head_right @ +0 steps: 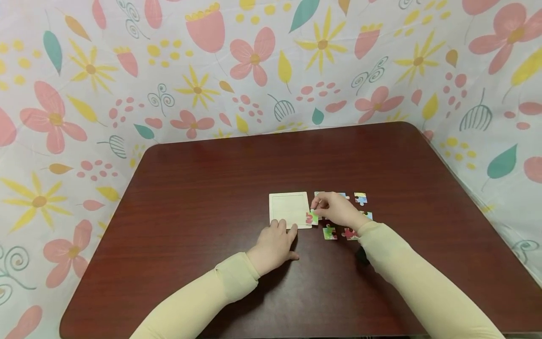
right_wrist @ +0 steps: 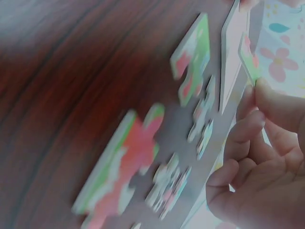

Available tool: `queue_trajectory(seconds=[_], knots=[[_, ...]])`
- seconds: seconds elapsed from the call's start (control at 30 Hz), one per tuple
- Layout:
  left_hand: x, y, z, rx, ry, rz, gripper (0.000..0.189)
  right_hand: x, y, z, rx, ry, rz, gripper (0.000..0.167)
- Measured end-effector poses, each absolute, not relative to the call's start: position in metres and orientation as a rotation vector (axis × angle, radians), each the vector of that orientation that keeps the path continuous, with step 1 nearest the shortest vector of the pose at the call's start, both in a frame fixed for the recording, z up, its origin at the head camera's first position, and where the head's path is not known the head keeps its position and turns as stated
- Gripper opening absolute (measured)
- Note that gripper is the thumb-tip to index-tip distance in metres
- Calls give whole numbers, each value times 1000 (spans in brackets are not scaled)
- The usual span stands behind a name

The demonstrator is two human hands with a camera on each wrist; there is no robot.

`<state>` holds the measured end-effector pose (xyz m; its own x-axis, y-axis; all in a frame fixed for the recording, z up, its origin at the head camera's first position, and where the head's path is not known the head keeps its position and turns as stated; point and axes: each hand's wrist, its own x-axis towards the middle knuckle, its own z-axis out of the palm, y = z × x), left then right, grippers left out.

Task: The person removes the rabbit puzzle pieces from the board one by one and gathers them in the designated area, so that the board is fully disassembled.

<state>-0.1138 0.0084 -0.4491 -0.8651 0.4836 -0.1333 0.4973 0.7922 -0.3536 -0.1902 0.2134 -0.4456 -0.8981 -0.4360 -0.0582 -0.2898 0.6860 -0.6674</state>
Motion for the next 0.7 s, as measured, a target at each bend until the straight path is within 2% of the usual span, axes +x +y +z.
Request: queue_trajectory(seconds=[0.7], knots=[[-111, 5, -445, 840, 2971, -588, 75, -179, 278, -432, -532, 2593, -899, 5]])
